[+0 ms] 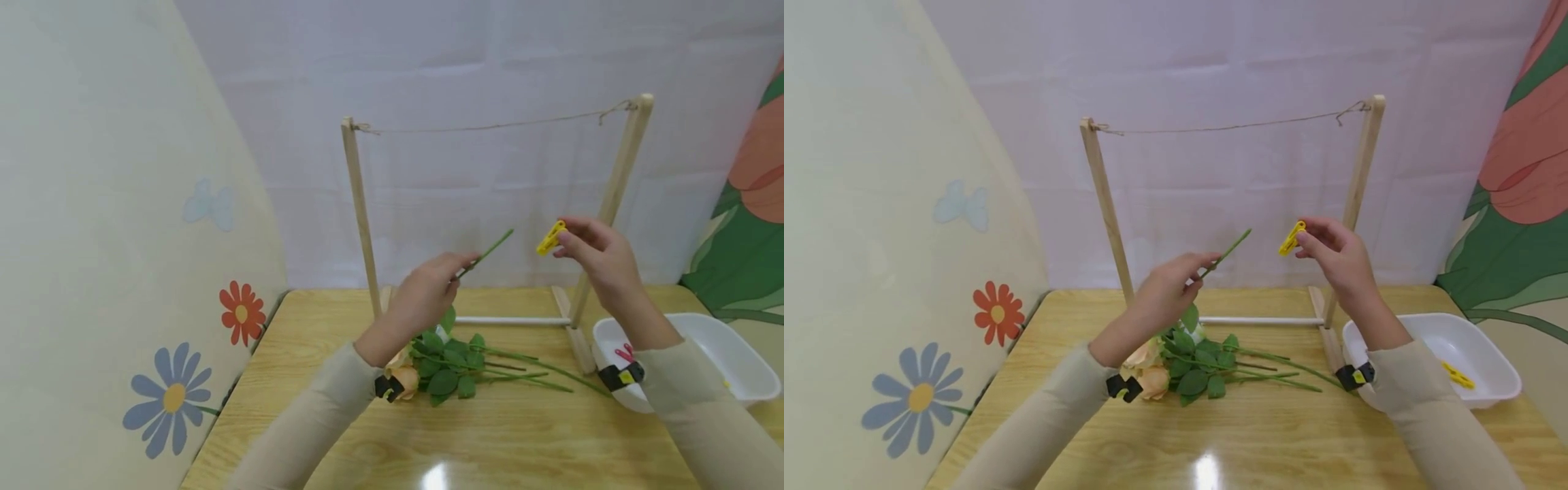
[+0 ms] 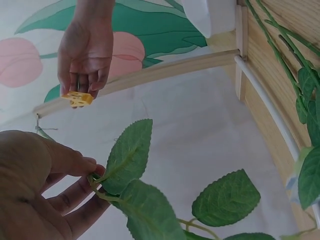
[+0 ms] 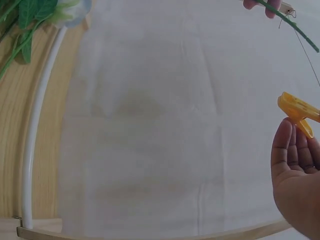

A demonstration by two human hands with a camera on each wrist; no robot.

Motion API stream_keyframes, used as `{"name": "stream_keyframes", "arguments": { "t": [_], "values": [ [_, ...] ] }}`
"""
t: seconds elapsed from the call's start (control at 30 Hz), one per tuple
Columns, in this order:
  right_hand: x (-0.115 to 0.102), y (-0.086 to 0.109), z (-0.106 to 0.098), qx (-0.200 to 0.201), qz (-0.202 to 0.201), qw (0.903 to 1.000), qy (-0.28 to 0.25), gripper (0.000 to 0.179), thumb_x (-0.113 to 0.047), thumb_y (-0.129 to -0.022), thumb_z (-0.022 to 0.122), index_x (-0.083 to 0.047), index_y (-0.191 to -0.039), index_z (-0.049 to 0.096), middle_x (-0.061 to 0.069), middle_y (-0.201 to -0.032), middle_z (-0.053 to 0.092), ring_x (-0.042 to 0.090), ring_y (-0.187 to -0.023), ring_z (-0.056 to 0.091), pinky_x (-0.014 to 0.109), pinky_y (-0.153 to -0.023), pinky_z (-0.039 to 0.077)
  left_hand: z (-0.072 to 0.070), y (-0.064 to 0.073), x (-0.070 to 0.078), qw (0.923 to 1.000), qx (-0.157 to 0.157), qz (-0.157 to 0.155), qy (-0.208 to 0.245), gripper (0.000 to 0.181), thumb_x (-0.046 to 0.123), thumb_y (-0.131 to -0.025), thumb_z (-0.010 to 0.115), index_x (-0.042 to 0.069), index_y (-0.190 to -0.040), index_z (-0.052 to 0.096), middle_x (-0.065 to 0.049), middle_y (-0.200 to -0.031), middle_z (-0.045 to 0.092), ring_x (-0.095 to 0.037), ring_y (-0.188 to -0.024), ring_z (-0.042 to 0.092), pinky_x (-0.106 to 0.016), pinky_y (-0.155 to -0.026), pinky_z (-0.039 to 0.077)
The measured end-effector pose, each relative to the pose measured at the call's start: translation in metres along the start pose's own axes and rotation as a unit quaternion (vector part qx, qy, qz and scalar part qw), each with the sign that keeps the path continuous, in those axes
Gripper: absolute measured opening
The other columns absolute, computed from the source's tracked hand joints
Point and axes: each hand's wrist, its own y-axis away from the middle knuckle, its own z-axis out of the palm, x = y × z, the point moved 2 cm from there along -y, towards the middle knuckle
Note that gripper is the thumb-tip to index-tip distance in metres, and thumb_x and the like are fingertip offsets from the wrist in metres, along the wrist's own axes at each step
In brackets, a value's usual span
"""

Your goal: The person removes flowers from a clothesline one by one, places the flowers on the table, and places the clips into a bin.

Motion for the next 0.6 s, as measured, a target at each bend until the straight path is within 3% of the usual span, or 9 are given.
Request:
{"name": "stream_keyframes", "arguments": {
  "t": [0.17,0.3,0.43,0.6],
  "values": [
    [0.003,0.007,-0.009,0.009,0.009,0.9998,0.014,0.021,-0.001,-0.098,0.063,0.001,-0.118,0.067,0.003,-0.101,0.067,0.012,-0.083,0.066,0.018,-0.075,0.058,0.007,-0.001,0.006,0.9989,-0.015,0.026,-0.037,0.054,-0.006,-0.097,0.061,0.013,-0.147,0.052,-0.008,-0.132,0.066,-0.023,-0.114,0.066,-0.03,-0.089,0.059],
    [0.005,0.012,-0.015,0.012,0.012,0.9999,-0.003,0.02,0.001,-0.098,0.062,0.001,-0.117,0.067,0.003,-0.101,0.067,0.012,-0.084,0.066,0.019,-0.075,0.058,0.015,-0.001,0.009,0.9968,-0.029,0.035,-0.066,0.054,-0.006,-0.099,0.055,0.015,-0.148,0.05,-0.006,-0.13,0.067,-0.022,-0.109,0.068,-0.023,-0.076,0.059],
    [0.008,0.018,-0.023,0.015,0.022,0.9996,-0.01,0.021,0.001,-0.098,0.062,-0.004,-0.117,0.069,0.003,-0.104,0.067,0.012,-0.087,0.066,0.019,-0.076,0.058,0.018,-0.001,0.012,0.9941,-0.041,0.038,-0.092,0.055,-0.006,-0.1,0.053,0.018,-0.149,0.049,-0.003,-0.127,0.068,-0.018,-0.102,0.068,-0.016,-0.06,0.051],
    [0.007,0.024,-0.033,0.026,0.032,0.9991,-0.01,0.022,-0.001,-0.099,0.062,-0.01,-0.117,0.07,0.001,-0.106,0.067,0.011,-0.09,0.066,0.019,-0.078,0.058,0.016,-0.001,0.022,0.9885,-0.045,0.056,-0.133,0.057,-0.007,-0.098,0.056,0.02,-0.148,0.05,0.0,-0.124,0.068,-0.015,-0.1,0.067,-0.013,-0.05,0.042]
  ]
}}
